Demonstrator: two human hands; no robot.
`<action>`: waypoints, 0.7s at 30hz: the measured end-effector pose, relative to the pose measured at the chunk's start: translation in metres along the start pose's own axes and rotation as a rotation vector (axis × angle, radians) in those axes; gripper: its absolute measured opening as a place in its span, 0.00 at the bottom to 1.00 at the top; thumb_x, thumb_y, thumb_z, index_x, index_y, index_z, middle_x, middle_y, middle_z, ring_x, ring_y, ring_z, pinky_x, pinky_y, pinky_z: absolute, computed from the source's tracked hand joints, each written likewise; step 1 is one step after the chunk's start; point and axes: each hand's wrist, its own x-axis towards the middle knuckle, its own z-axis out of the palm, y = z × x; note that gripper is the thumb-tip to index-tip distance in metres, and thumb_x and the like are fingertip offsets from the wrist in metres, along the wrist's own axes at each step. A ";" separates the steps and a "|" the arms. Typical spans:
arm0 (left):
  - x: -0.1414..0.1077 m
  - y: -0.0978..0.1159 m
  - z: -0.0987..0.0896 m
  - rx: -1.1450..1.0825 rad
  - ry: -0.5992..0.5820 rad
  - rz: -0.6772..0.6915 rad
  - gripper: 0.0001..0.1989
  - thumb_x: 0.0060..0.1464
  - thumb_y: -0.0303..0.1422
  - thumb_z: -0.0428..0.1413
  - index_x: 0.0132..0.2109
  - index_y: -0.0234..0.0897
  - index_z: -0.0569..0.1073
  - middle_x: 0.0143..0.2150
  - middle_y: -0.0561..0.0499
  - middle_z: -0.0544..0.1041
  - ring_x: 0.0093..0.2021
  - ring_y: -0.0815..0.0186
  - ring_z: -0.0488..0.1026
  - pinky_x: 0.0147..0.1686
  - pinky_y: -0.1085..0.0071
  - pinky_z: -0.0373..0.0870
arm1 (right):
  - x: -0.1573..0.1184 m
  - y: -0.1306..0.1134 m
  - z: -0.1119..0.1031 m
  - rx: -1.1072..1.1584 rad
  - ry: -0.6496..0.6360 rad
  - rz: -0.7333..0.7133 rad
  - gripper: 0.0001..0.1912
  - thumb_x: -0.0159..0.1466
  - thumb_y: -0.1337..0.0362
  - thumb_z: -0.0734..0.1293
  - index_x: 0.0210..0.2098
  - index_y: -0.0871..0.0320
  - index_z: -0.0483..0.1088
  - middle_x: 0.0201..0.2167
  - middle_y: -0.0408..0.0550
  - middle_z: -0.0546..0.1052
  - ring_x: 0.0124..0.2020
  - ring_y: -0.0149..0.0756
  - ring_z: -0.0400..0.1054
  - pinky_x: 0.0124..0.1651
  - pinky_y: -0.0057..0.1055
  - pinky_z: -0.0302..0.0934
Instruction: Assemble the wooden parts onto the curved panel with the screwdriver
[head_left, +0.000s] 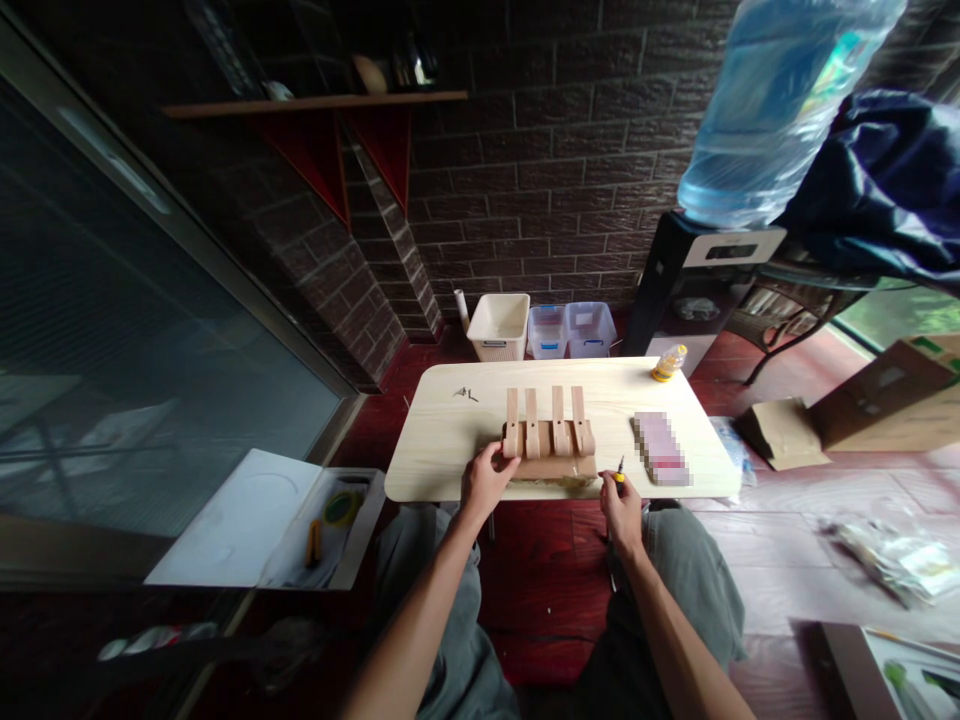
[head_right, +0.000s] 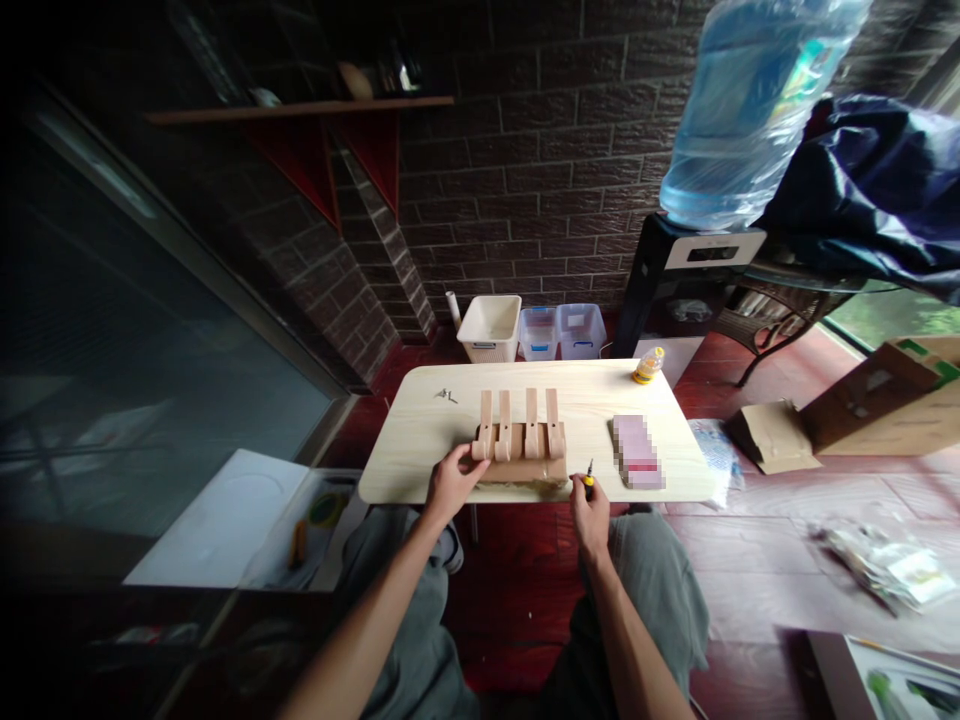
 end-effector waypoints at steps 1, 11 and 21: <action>0.000 0.000 0.000 0.007 0.005 -0.003 0.15 0.53 0.39 0.64 0.48 0.42 0.77 0.45 0.47 0.84 0.38 0.60 0.81 0.38 0.67 0.75 | 0.000 0.000 -0.001 -0.007 0.011 -0.012 0.30 0.61 0.38 0.66 0.38 0.61 0.77 0.24 0.46 0.75 0.29 0.38 0.66 0.33 0.33 0.60; -0.001 0.000 0.001 0.074 0.025 -0.020 0.15 0.54 0.39 0.64 0.48 0.42 0.77 0.46 0.46 0.83 0.39 0.59 0.81 0.38 0.68 0.73 | 0.001 -0.002 -0.010 -0.083 0.028 -0.087 0.27 0.62 0.41 0.66 0.37 0.60 0.77 0.32 0.48 0.79 0.37 0.42 0.70 0.45 0.36 0.62; -0.005 -0.001 0.000 0.030 0.037 0.003 0.19 0.53 0.40 0.65 0.51 0.44 0.76 0.48 0.47 0.83 0.37 0.60 0.81 0.37 0.68 0.74 | 0.000 -0.001 -0.007 -0.080 0.008 -0.089 0.26 0.62 0.40 0.66 0.35 0.59 0.76 0.31 0.47 0.79 0.37 0.41 0.69 0.44 0.34 0.61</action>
